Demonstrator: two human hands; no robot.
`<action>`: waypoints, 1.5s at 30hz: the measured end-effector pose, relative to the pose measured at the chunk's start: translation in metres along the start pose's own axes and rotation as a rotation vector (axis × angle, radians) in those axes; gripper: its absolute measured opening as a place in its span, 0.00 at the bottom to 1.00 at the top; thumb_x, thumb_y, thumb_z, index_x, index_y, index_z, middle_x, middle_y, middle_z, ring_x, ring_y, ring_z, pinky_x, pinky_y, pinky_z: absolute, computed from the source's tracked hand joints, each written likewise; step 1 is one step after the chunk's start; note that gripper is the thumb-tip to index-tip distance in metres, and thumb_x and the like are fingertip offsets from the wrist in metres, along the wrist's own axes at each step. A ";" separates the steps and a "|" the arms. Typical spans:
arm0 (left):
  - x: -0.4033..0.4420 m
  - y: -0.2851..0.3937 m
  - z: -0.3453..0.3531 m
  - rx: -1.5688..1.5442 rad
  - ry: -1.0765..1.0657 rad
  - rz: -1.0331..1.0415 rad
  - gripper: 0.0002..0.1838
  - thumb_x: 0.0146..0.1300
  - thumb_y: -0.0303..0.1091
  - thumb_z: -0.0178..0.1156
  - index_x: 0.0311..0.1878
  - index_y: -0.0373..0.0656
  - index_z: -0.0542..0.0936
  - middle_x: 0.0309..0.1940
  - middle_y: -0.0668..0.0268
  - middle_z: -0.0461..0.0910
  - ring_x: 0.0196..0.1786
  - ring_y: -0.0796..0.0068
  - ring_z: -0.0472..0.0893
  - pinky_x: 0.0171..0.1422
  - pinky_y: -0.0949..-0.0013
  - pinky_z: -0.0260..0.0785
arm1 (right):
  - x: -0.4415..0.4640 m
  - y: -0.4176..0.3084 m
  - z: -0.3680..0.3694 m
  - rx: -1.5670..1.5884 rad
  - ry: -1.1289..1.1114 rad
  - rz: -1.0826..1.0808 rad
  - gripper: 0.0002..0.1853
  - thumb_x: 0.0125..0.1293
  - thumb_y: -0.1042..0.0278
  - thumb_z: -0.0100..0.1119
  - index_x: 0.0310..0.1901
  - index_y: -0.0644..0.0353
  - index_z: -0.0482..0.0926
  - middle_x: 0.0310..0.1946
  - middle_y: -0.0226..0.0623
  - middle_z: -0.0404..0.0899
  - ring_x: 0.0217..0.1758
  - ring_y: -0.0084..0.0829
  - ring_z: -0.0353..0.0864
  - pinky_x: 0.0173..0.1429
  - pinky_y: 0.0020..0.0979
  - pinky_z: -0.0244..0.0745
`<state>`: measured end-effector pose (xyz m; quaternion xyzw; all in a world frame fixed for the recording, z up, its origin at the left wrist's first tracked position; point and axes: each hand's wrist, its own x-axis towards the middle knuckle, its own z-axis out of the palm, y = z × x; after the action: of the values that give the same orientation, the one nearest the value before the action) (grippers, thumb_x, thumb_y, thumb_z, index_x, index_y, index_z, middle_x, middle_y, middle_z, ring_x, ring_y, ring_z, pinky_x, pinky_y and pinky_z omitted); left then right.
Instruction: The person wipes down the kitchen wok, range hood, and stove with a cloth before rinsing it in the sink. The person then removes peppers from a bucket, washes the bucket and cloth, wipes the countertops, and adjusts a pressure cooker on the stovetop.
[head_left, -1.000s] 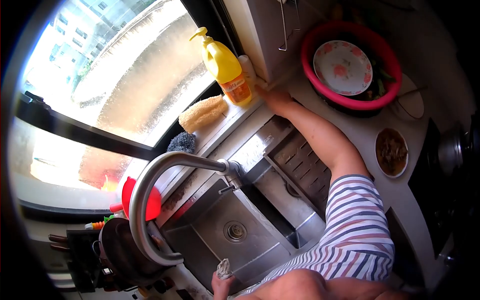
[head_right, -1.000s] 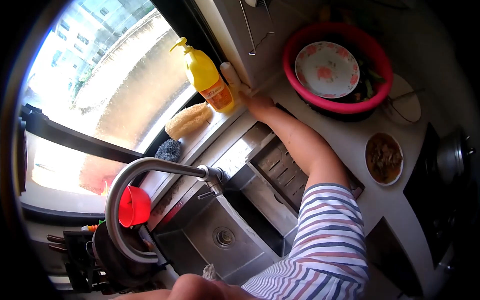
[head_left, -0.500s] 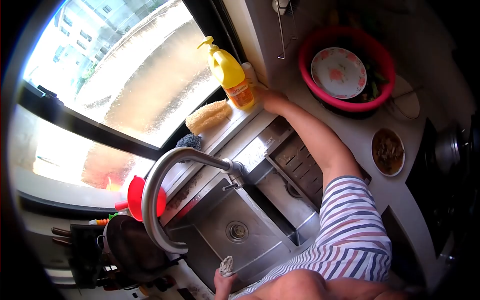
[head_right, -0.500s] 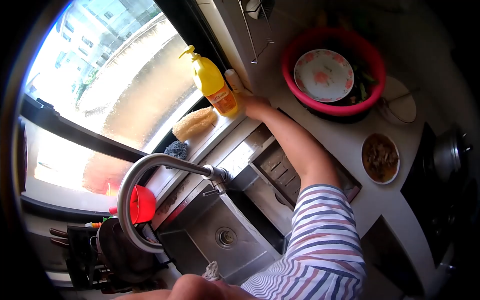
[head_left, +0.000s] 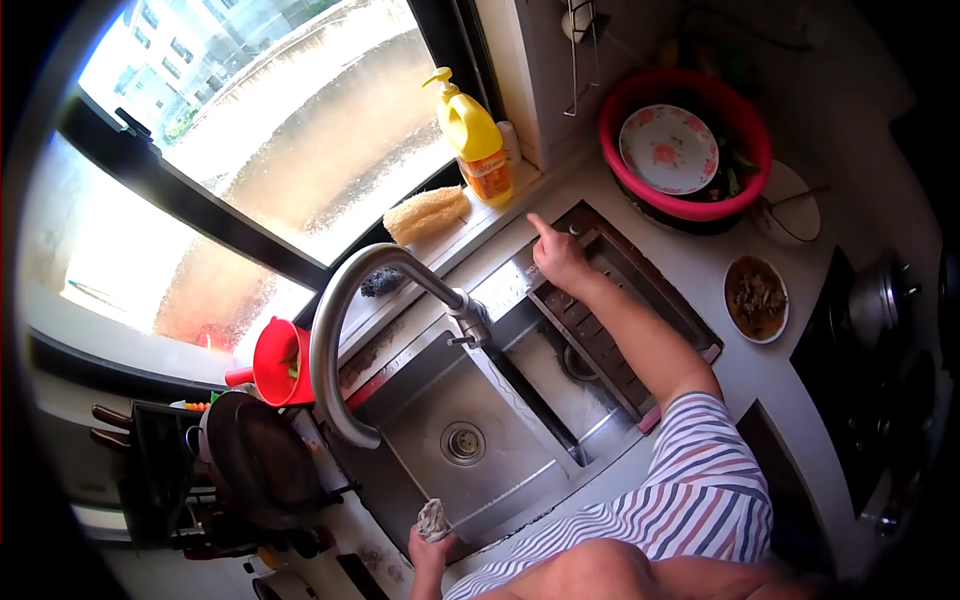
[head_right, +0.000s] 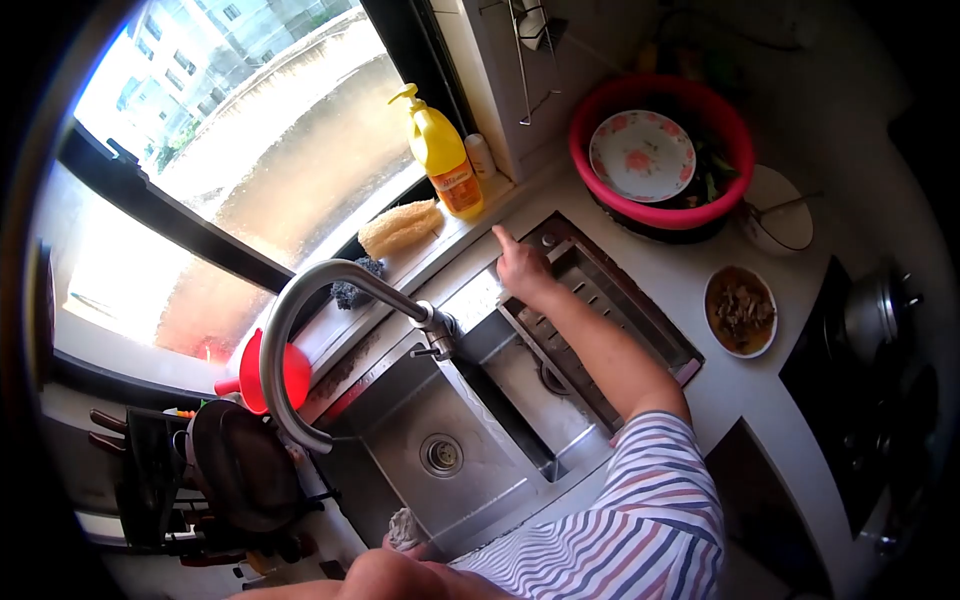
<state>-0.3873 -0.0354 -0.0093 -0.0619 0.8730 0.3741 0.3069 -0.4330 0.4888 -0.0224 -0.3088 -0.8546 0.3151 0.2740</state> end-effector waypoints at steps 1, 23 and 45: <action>0.002 -0.009 0.000 -0.079 -0.018 0.006 0.26 0.36 0.31 0.70 0.41 0.38 0.72 0.29 0.66 0.77 0.27 0.77 0.75 0.31 0.72 0.69 | 0.020 0.003 0.000 -0.150 -0.149 0.163 0.25 0.59 0.70 0.44 0.61 0.55 0.63 0.28 0.49 0.78 0.32 0.50 0.78 0.38 0.42 0.73; 0.021 -0.025 -0.001 0.070 -0.081 -0.018 0.26 0.35 0.33 0.71 0.41 0.39 0.72 0.29 0.65 0.77 0.30 0.75 0.75 0.36 0.70 0.70 | 0.127 -0.101 -0.055 -0.068 0.294 -0.232 0.32 0.54 0.61 0.61 0.57 0.59 0.58 0.34 0.47 0.78 0.41 0.46 0.77 0.45 0.42 0.73; 0.002 0.006 0.002 -0.057 0.001 -0.035 0.22 0.37 0.28 0.69 0.37 0.39 0.70 0.20 0.67 0.73 0.16 0.79 0.70 0.18 0.73 0.63 | 0.130 -0.176 0.027 0.128 0.373 -0.171 0.32 0.56 0.61 0.59 0.58 0.67 0.58 0.31 0.50 0.78 0.32 0.42 0.80 0.38 0.37 0.76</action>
<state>-0.3897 -0.0296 -0.0082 -0.0861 0.8609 0.3935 0.3108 -0.5997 0.4622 0.1204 -0.2704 -0.7903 0.2815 0.4722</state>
